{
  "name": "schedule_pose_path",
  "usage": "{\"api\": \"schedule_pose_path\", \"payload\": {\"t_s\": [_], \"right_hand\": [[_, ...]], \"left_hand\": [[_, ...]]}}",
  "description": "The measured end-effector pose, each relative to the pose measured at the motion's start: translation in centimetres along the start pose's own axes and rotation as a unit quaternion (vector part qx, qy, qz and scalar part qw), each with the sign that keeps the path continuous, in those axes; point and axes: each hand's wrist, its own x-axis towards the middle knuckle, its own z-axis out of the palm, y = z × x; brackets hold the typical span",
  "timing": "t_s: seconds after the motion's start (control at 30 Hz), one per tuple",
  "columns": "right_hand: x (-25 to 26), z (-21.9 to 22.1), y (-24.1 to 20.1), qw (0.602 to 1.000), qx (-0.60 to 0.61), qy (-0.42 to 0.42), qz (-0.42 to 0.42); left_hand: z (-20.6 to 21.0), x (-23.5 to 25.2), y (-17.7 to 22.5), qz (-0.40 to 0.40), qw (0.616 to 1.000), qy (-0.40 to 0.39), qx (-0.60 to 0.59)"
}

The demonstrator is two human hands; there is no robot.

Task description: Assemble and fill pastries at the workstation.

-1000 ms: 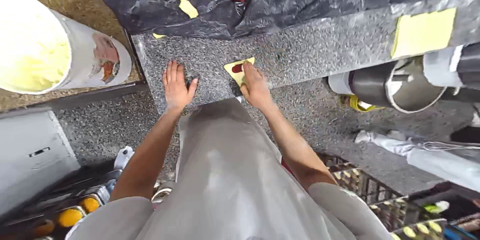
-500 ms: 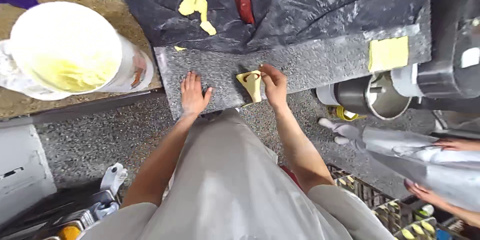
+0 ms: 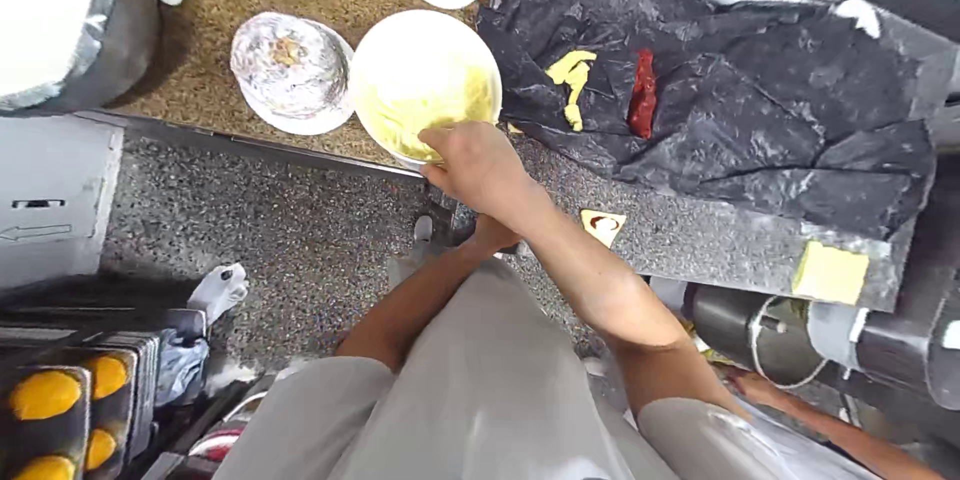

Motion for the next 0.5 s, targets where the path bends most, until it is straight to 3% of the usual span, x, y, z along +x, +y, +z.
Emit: {"api": "schedule_pose_path", "payload": {"t_s": [0.23, 0.33, 0.43, 0.5], "right_hand": [[2.3, 1.1, -1.7, 0.996, -0.012, -0.074, 0.040], [2.5, 0.8, -0.9, 0.998, -0.012, -0.059, 0.020], [0.0, 0.0, 0.2, 0.996, 0.028, 0.078, -0.031], [-3.4, -0.3, 2.1, 0.978, 0.065, 0.189, -0.062]], "left_hand": [[2.6, 0.7, -1.2, 0.011, 0.999, 0.029, 0.024], [3.0, 0.8, -1.7, 0.033, 0.997, 0.060, 0.022], [1.6, -0.7, -0.9, 0.011, 0.999, 0.036, -0.027], [-2.8, -1.9, 2.0, -0.049, 0.994, -0.072, -0.066]]}}
